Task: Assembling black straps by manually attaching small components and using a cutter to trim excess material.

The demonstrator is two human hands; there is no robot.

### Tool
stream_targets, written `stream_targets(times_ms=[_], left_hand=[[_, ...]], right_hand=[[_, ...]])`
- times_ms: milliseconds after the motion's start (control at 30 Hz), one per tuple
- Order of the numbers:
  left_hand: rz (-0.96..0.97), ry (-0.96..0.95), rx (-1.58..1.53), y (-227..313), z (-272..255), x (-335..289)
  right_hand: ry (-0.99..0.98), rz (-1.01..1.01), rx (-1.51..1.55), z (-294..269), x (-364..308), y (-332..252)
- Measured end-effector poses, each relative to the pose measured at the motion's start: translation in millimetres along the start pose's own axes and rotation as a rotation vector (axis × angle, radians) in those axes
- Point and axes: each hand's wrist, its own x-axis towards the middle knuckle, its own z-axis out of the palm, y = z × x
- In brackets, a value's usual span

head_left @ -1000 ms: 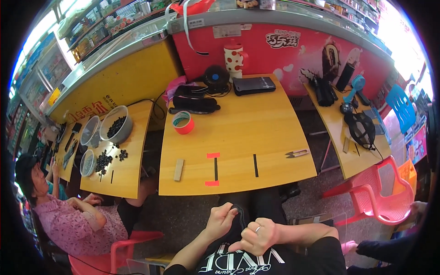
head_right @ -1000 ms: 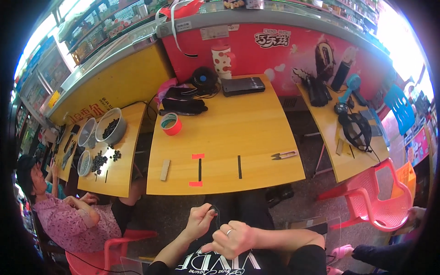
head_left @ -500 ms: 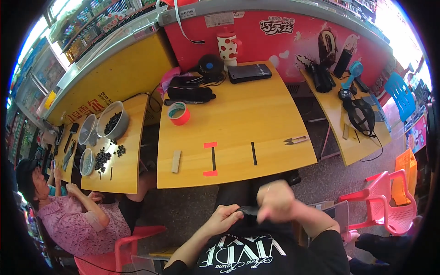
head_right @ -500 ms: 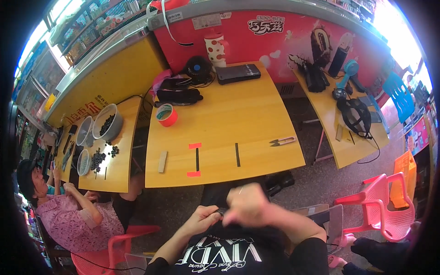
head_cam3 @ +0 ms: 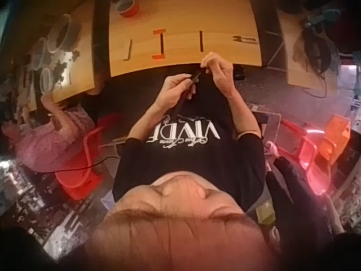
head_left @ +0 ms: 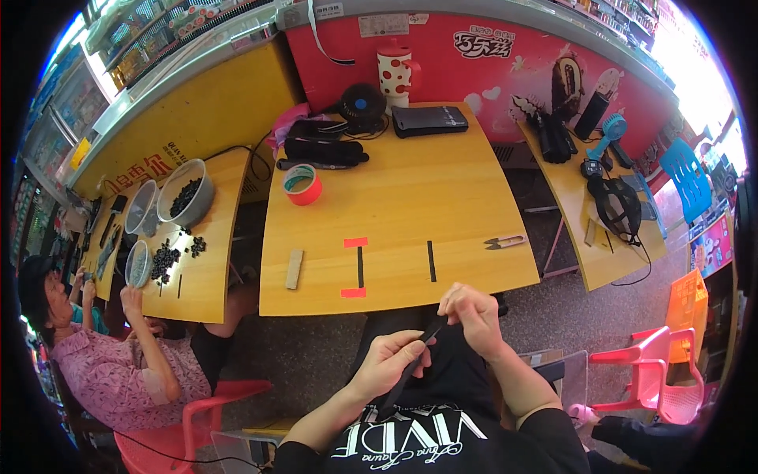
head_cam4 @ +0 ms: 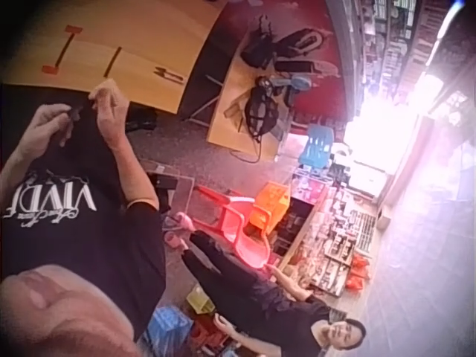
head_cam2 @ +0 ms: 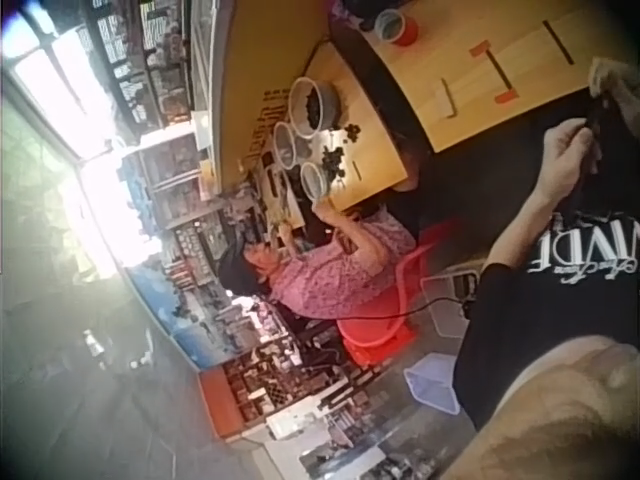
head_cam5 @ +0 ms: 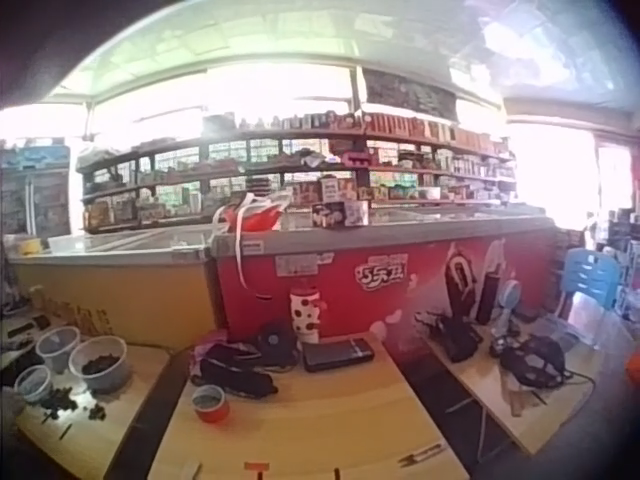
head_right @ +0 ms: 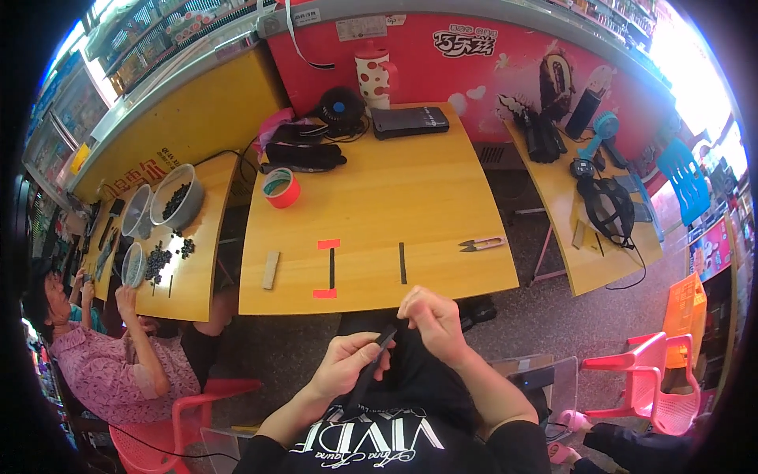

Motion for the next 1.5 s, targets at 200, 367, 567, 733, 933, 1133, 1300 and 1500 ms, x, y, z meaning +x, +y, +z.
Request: stream_targets(times_ms=[200, 367, 567, 733, 933, 1133, 1300, 1500], left_hand=[[0.086, 0.078, -0.03, -7, -2, 4], [0.101, 0.102, 0.006, -9, -4, 6], [0.056, 0.088, -0.011, -13, -7, 7], [0.028, 0.054, -0.004, -20, -4, 12], [-0.059, 0.143, -0.184, -2, -10, 20], [-0.116, 0.037, -0.344, -8, -14, 24], [-0.141, -0.021, -0.402, -11, -9, 25], [-0.131, -0.013, -0.425, -12, -14, 22]], right_hand=[[0.007, -0.073, -0.234, 13, -21, -7], [0.086, -0.167, -0.282, 22, -25, -8], [0.121, -0.062, -0.198, 25, -27, -5], [0.09, -0.088, -0.339, 21, -25, -11], [0.209, -0.443, -1.211, -48, 20, 14], [0.115, -0.255, -1.485, -141, 48, 38], [0.071, -0.143, -1.691, -150, 54, 53], [0.035, 0.034, -0.514, -53, 17, 3]])
